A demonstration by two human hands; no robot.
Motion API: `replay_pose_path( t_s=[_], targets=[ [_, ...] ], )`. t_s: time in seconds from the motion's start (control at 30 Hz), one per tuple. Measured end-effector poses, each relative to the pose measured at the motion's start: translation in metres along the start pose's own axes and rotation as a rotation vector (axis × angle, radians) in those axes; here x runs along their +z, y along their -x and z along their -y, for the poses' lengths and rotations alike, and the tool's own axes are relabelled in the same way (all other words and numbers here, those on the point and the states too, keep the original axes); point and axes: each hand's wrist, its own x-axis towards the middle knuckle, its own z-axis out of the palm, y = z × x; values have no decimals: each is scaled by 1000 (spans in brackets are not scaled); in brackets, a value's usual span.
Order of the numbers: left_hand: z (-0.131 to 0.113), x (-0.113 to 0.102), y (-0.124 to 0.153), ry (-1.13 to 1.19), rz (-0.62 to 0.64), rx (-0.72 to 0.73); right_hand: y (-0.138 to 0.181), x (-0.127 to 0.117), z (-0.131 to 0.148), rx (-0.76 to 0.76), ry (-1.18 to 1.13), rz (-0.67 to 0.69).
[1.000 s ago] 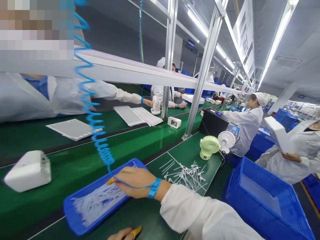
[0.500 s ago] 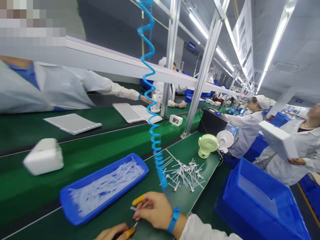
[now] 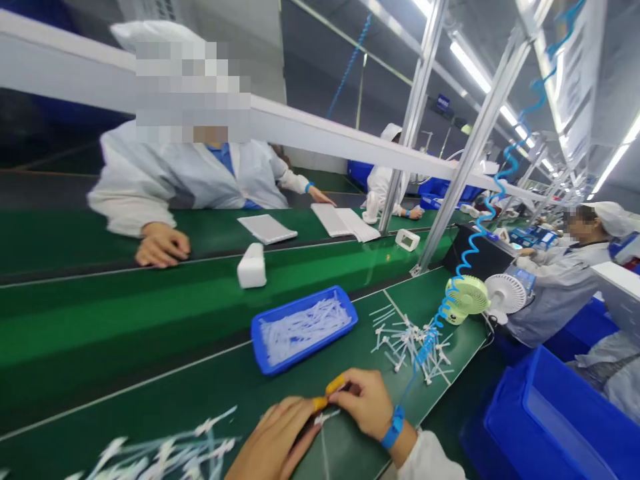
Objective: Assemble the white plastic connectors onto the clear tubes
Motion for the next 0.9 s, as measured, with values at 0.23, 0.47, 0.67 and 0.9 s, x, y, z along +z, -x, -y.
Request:
replay_pose_path(
  t_s=[0.23,0.47,0.67,0.9],
  targets=[
    [-27,-11,-13,88,189,-201,5,-21,9,-6,63,65],
    [-34,-12,-15,126,185,-224,17,-25,15,-146,315,112],
    [-36,-11,-18,102,212,-227,20,-24,23,-239,434,181],
    [-38,-10,-21,57,265,-208,20,-26,25,-255,458,229]
  ],
)
